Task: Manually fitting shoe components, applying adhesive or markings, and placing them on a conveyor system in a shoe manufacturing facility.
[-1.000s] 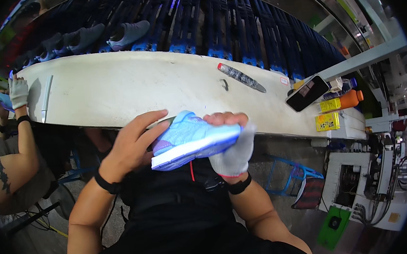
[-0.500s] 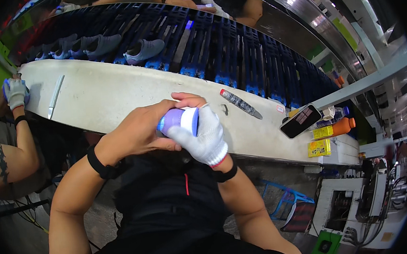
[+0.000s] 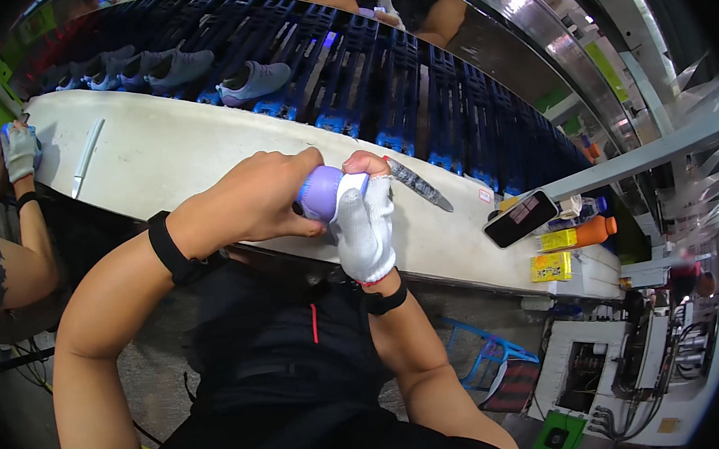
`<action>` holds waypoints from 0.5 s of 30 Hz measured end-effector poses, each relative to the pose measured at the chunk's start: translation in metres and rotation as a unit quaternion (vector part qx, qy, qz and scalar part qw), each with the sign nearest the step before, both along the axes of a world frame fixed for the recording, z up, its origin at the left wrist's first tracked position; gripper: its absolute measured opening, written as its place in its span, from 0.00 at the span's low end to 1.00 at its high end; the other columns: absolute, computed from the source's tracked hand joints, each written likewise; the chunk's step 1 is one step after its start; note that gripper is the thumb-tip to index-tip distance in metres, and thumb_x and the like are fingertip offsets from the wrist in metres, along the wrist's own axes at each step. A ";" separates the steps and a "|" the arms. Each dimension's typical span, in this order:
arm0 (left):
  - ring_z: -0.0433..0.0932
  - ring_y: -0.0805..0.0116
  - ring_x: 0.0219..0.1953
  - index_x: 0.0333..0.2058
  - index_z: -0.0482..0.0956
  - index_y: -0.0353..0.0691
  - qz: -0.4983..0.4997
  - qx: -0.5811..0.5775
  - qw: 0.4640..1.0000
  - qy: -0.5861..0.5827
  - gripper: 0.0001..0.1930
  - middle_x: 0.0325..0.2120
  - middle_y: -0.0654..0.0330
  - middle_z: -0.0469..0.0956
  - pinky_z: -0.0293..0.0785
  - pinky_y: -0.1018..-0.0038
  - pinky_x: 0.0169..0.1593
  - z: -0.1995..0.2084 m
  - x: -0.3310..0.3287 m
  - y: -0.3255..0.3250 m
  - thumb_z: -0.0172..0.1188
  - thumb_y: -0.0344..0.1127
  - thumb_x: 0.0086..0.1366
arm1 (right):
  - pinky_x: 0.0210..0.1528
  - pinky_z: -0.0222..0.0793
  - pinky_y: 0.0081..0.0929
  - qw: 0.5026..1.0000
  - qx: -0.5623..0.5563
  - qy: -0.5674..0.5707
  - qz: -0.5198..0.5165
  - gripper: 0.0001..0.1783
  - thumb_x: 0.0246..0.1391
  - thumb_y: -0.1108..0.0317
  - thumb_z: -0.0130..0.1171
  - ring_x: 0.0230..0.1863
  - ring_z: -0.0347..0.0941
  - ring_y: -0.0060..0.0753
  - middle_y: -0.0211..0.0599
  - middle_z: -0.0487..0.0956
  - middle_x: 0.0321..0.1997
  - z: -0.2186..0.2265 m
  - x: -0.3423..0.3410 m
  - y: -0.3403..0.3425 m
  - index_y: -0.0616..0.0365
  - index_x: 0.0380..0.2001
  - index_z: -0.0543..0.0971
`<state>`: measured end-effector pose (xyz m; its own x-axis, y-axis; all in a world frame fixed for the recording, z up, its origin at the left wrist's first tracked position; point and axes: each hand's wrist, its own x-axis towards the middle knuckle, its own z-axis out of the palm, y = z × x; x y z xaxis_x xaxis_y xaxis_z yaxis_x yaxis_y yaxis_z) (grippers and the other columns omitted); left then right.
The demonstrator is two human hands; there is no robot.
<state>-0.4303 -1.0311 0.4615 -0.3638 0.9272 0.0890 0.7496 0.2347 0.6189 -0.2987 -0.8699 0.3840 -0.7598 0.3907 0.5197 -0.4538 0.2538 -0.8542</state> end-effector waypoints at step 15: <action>0.90 0.49 0.43 0.50 0.79 0.36 -0.132 0.056 0.953 0.268 0.27 0.42 0.51 0.86 0.86 0.58 0.44 0.004 0.042 0.007 0.79 0.42 0.56 | 0.86 0.52 0.49 0.984 -0.144 -0.099 -0.028 0.62 0.71 0.23 0.51 0.88 0.52 0.49 0.56 0.54 0.89 0.032 0.056 -0.032 0.62 0.87 0.48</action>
